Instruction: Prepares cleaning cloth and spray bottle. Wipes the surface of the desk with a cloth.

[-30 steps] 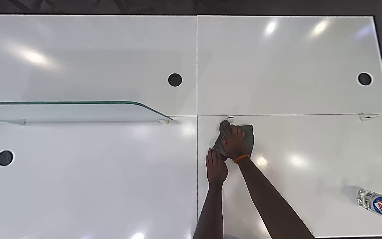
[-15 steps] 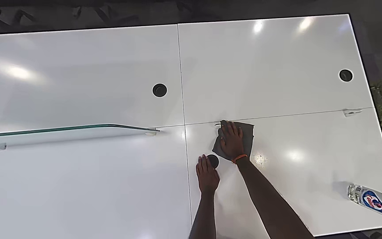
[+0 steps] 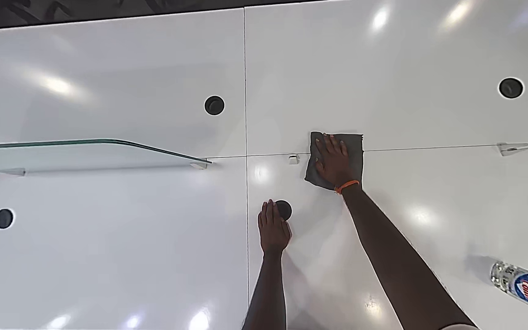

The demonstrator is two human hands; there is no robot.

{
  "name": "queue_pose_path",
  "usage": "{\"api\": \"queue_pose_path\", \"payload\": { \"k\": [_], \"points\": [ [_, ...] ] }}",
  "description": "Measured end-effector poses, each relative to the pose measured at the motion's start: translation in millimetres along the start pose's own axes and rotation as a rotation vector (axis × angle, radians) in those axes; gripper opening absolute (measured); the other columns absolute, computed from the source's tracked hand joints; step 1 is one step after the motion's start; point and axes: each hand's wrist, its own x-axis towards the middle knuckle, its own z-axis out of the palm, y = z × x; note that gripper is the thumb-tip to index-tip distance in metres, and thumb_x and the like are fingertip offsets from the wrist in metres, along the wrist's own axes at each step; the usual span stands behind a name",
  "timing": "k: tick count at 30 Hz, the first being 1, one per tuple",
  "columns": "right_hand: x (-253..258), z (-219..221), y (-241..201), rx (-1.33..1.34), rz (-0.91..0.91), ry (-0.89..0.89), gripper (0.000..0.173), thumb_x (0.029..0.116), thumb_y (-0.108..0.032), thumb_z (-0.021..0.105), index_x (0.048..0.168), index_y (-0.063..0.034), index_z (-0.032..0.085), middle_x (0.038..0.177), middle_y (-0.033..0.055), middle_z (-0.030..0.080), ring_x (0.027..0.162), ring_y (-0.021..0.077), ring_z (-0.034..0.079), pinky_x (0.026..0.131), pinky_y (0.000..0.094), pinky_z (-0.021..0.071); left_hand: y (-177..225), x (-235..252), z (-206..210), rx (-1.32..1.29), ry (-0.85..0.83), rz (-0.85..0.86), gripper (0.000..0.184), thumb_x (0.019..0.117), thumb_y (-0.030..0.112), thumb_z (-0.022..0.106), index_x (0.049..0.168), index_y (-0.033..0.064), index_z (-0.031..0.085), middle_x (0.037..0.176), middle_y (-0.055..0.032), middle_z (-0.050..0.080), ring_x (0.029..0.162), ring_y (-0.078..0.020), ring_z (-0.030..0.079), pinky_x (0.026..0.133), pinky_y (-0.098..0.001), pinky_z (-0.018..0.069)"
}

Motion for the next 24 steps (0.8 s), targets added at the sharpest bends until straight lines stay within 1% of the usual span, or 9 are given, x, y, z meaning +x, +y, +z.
{"api": "queue_pose_path", "payload": {
  "k": [4,7,11,13,15,16,18,21,24],
  "points": [
    [-59.8,9.6,-9.5,-0.015,0.094,0.008,0.069,0.1006,-0.053,0.035,0.163,-0.0225,0.03,0.172,0.0073,0.02,0.159,0.029,0.011,0.124,0.064,0.0101,2.1,2.3,-1.9,-0.014,0.004,0.006,0.061,0.0969,0.028,0.032,0.15,0.0021,0.048,0.159,-0.0158,0.043,0.151,-0.0344,0.034,0.122,-0.0513,0.0276],
    [-124.4,17.3,-28.1,-0.016,0.089,-0.043,0.066,0.1029,-0.053,0.03,0.162,-0.0249,0.032,0.171,0.0076,0.023,0.159,0.0301,0.015,0.124,0.0651,0.0106,0.5,2.0,-1.5,0.013,0.008,0.01,0.061,0.0967,0.028,0.031,0.149,0.0029,0.049,0.16,-0.0147,0.043,0.15,-0.0347,0.035,0.12,-0.0526,0.029],
    [-212.8,23.8,-53.7,0.059,0.025,-0.098,0.057,0.1054,-0.039,0.028,0.16,-0.0244,0.038,0.169,0.0084,0.028,0.157,0.0324,0.023,0.122,0.0659,0.0155,-0.5,1.1,0.1,0.009,0.024,0.02,0.061,0.0962,0.027,0.032,0.149,0.002,0.049,0.159,-0.0156,0.043,0.15,-0.0349,0.035,0.121,-0.0526,0.0285],
    [-247.9,30.2,-61.3,0.143,-0.013,-0.072,0.051,0.1051,-0.03,0.033,0.153,-0.0237,0.049,0.167,0.0057,0.033,0.156,0.0302,0.026,0.123,0.0633,0.0181,-0.8,1.5,-0.5,-0.002,0.032,0.018,0.06,0.0963,0.026,0.032,0.149,0.0021,0.049,0.159,-0.0157,0.043,0.15,-0.0353,0.035,0.12,-0.0531,0.0289],
    [-272.5,31.0,-64.8,0.271,-0.048,-0.038,0.04,0.1053,-0.023,0.037,0.135,-0.0189,0.064,0.163,0.0028,0.04,0.154,0.0263,0.031,0.124,0.0595,0.0208,-0.3,2.1,-1.3,-0.007,0.033,0.022,0.061,0.0959,0.027,0.032,0.149,0.0016,0.048,0.159,-0.0163,0.043,0.15,-0.0353,0.035,0.121,-0.0533,0.028],
    [-281.5,29.0,-66.1,0.328,-0.063,-0.049,0.035,0.1057,-0.021,0.039,0.126,-0.0176,0.067,0.163,0.001,0.042,0.154,0.024,0.031,0.125,0.0575,0.0207,-0.2,2.3,-1.7,-0.007,0.033,0.024,0.061,0.0961,0.027,0.031,0.149,0.0016,0.048,0.159,-0.0163,0.043,0.15,-0.0351,0.035,0.121,-0.053,0.0275],
    [-297.1,22.5,-68.9,0.393,-0.098,-0.088,0.031,0.1059,-0.02,0.042,0.119,-0.0172,0.069,0.161,-0.001,0.045,0.154,0.0215,0.032,0.126,0.0553,0.0213,0.1,2.2,-1.8,-0.002,0.039,0.027,0.061,0.0965,0.027,0.03,0.15,0.0021,0.048,0.159,-0.0156,0.043,0.15,-0.0345,0.035,0.122,-0.0521,0.027],
    [-323.9,14.7,-79.9,0.43,-0.125,-0.114,0.029,0.1054,-0.02,0.047,0.123,-0.0205,0.07,0.158,-0.0029,0.049,0.151,0.0195,0.037,0.126,0.0527,0.0244,-1.0,1.9,-1.8,0.003,0.043,0.03,0.061,0.0969,0.027,0.03,0.15,0.0015,0.047,0.16,-0.0158,0.042,0.151,-0.0341,0.034,0.122,-0.0518,0.0268],
    [-351.7,17.5,-87.6,0.347,-0.118,-0.15,0.04,0.1039,-0.022,0.048,0.143,-0.0255,0.059,0.162,-0.0034,0.043,0.152,0.0193,0.034,0.125,0.0533,0.0247,0.0,1.6,-2.1,-0.001,0.036,0.031,0.061,0.0962,0.026,0.031,0.15,0.0007,0.047,0.159,-0.0161,0.042,0.151,-0.0353,0.034,0.122,-0.0512,0.0266]
  ]
}}
